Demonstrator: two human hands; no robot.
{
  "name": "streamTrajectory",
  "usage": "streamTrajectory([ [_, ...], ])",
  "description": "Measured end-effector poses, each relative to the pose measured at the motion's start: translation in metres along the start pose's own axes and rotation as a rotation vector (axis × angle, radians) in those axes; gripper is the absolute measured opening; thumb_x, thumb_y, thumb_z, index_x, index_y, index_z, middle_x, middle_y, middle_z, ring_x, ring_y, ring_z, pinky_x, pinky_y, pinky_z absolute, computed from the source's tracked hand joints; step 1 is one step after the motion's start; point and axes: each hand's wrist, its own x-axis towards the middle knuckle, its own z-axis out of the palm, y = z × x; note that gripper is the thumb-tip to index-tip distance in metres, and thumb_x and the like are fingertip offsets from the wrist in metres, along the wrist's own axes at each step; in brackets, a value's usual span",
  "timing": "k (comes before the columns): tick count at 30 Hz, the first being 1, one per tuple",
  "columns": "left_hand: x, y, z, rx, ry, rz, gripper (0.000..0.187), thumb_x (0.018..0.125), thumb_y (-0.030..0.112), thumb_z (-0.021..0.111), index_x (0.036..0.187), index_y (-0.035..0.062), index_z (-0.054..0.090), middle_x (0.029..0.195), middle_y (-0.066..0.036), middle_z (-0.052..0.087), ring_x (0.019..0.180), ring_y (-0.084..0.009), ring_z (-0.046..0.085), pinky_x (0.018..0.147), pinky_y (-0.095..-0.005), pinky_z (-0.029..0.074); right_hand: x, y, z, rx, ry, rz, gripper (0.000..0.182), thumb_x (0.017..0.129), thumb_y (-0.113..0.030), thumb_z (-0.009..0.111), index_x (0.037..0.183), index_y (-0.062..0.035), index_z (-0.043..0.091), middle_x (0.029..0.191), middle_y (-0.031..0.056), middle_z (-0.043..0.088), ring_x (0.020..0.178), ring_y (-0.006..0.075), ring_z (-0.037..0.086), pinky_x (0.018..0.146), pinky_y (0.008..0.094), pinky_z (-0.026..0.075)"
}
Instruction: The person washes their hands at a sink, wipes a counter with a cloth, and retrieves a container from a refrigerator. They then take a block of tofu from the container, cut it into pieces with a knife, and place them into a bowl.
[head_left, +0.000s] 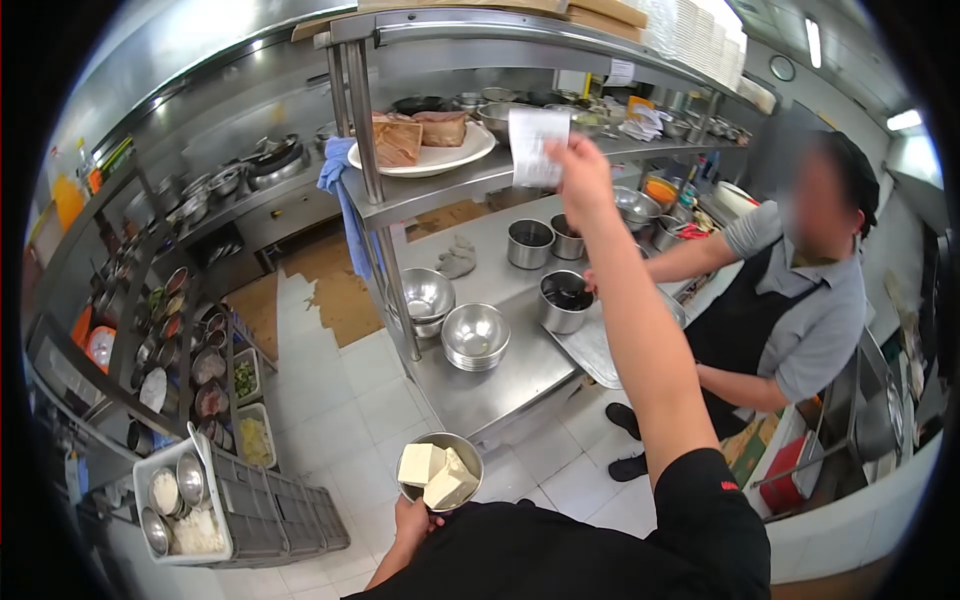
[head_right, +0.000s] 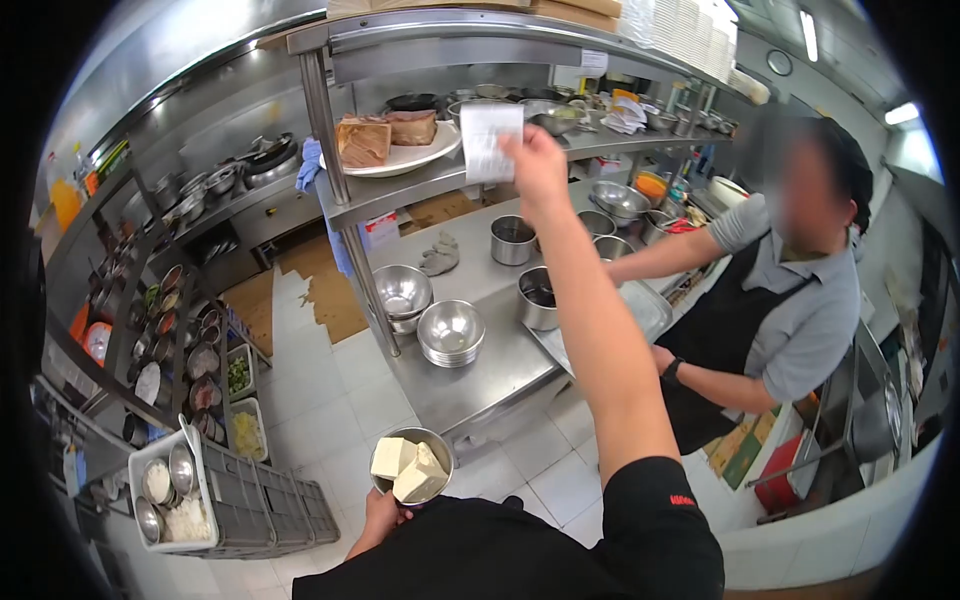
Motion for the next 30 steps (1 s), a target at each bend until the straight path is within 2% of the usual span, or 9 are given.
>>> streamTrajectory([
  [5, -0.004, 0.000, 0.011, -0.113, 0.088, -0.018, 0.031, 0.096, 0.017, 0.053, 0.121, -0.0012, 0.053, 0.076, -0.019, 0.072, 0.044, -0.0154, 0.060, 0.036, -0.0251, 0.039, 0.108, -0.003, 0.015, 0.092, 0.022, 0.038, 0.024, 0.091, -0.012, 0.069, 0.113, -0.0060, 0.059, 0.103, 0.0072, 0.070, 0.086, 0.0191, 0.068, 0.069, 0.0356, 0.053],
  [10, 0.007, -0.001, 0.003, -0.167, 0.220, 0.046, 0.030, 0.096, 0.017, 0.053, 0.121, -0.0009, 0.053, 0.073, -0.018, 0.072, 0.044, -0.0154, 0.059, 0.036, -0.0252, 0.038, 0.148, -0.013, 0.020, 0.046, 0.090, 0.001, 0.028, 0.087, -0.012, 0.073, 0.111, -0.0036, 0.062, 0.101, 0.0083, 0.070, 0.085, 0.0194, 0.068, 0.068, 0.0359, 0.053],
  [13, 0.012, 0.001, -0.010, -0.218, 0.241, 0.068, 0.030, 0.096, 0.017, 0.052, 0.121, -0.0009, 0.052, 0.073, -0.018, 0.071, 0.044, -0.0162, 0.060, 0.035, -0.0254, 0.037, 0.150, -0.027, 0.027, -0.014, 0.132, -0.004, 0.031, 0.082, -0.011, 0.074, 0.109, 0.0005, 0.065, 0.099, 0.0097, 0.071, 0.082, 0.0197, 0.069, 0.067, 0.0360, 0.054],
  [17, 0.005, 0.028, -0.013, -0.214, 0.263, 0.030, 0.031, 0.097, 0.015, 0.050, 0.123, -0.0005, 0.051, 0.074, -0.019, 0.071, 0.045, -0.0165, 0.060, 0.034, -0.0250, 0.036, 0.151, -0.033, 0.028, -0.074, 0.118, -0.109, 0.031, 0.083, -0.014, 0.076, 0.107, 0.0014, 0.066, 0.094, 0.0092, 0.072, 0.075, 0.0188, 0.069, 0.061, 0.0326, 0.055],
  [20, 0.017, 0.019, -0.029, -0.195, 0.217, 0.036, 0.031, 0.097, 0.014, 0.047, 0.124, -0.0001, 0.051, 0.075, -0.019, 0.071, 0.045, -0.0159, 0.059, 0.034, -0.0248, 0.035, 0.158, -0.036, 0.037, -0.062, 0.132, -0.131, 0.033, 0.085, -0.019, 0.076, 0.107, 0.0023, 0.065, 0.094, 0.0095, 0.071, 0.076, 0.0176, 0.069, 0.059, 0.0312, 0.055],
  [23, 0.023, 0.022, -0.033, -0.198, 0.193, 0.062, 0.031, 0.096, 0.012, 0.046, 0.125, 0.0004, 0.050, 0.075, -0.018, 0.071, 0.044, -0.0150, 0.058, 0.035, -0.0248, 0.035, 0.176, -0.027, 0.031, -0.202, 0.218, -0.213, 0.034, 0.087, -0.023, 0.076, 0.106, 0.0032, 0.065, 0.092, 0.0095, 0.070, 0.075, 0.0166, 0.067, 0.058, 0.0304, 0.055],
  [26, 0.014, 0.040, -0.032, -0.170, 0.159, 0.010, 0.031, 0.096, 0.012, 0.046, 0.125, 0.0004, 0.050, 0.073, -0.017, 0.071, 0.044, -0.0143, 0.058, 0.035, -0.0245, 0.035, 0.180, -0.017, 0.022, -0.583, 0.490, -0.346, 0.036, 0.089, -0.026, 0.074, 0.106, 0.0037, 0.064, 0.091, 0.0098, 0.068, 0.075, 0.0145, 0.065, 0.057, 0.0288, 0.053],
  [27, 0.015, 0.039, -0.031, -0.166, 0.153, 0.027, 0.031, 0.096, 0.012, 0.046, 0.124, 0.0004, 0.050, 0.071, -0.017, 0.070, 0.043, -0.0140, 0.057, 0.034, -0.0243, 0.034, 0.174, -0.014, 0.017, -0.486, 0.473, -0.346, 0.037, 0.092, -0.030, 0.072, 0.106, 0.0022, 0.062, 0.087, 0.0074, 0.065, 0.072, 0.0120, 0.060, 0.055, 0.0262, 0.049],
  [30, 0.021, 0.040, -0.030, -0.097, 0.113, -0.003, 0.030, 0.096, 0.012, 0.046, 0.124, 0.0007, 0.050, 0.071, -0.017, 0.070, 0.042, -0.0139, 0.057, 0.033, -0.0241, 0.033, 0.118, -0.002, -0.003, -0.305, 0.432, -0.387, 0.026, 0.093, -0.023, 0.068, 0.101, 0.0001, 0.059, 0.087, 0.0060, 0.064, 0.078, 0.0131, 0.060, 0.072, 0.0287, 0.050],
])
